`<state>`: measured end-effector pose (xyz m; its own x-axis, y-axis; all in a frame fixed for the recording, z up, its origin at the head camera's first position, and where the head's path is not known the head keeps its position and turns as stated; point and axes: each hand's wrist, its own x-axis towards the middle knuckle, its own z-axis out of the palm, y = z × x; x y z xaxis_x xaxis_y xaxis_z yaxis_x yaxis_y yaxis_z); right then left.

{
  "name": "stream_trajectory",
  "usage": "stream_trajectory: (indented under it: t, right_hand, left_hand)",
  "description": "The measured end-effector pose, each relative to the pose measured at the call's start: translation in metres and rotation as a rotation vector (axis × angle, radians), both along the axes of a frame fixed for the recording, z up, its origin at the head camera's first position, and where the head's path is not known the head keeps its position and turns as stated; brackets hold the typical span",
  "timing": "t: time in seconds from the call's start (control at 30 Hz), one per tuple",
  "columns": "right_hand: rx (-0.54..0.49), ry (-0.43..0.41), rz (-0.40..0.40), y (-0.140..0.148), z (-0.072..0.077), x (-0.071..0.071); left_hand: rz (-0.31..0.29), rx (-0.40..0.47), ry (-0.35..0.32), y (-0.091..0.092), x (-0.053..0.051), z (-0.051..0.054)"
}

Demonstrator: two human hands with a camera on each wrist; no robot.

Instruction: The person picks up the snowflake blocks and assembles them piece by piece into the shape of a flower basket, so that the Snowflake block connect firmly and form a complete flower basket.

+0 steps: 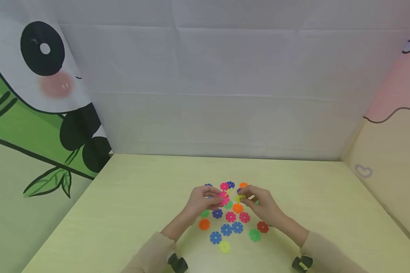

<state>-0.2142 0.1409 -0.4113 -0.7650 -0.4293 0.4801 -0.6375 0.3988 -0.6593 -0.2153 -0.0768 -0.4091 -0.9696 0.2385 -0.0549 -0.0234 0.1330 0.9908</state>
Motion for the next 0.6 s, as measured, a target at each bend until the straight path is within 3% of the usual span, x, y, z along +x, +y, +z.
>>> stream_trajectory:
  t: [0.13, 0.3, 0.43, 0.6]
  right_hand:
    - [-0.050, 0.049, -0.002, -0.011, 0.004, 0.005]
    - [-0.086, 0.146, 0.053, -0.020, 0.021, 0.015]
    - [-0.125, 0.221, 0.083, -0.022, 0.024, 0.017]
    - [-0.182, 0.241, 0.115, -0.023, 0.022, 0.015]
  left_hand:
    - [-0.015, 0.023, -0.004, 0.001, 0.001, 0.001]
    - [-0.021, 0.050, -0.021, 0.003, 0.002, 0.000]
    - [0.015, 0.058, -0.055, 0.005, 0.002, 0.002]
    - [0.079, 0.067, -0.098, 0.010, 0.006, 0.008]
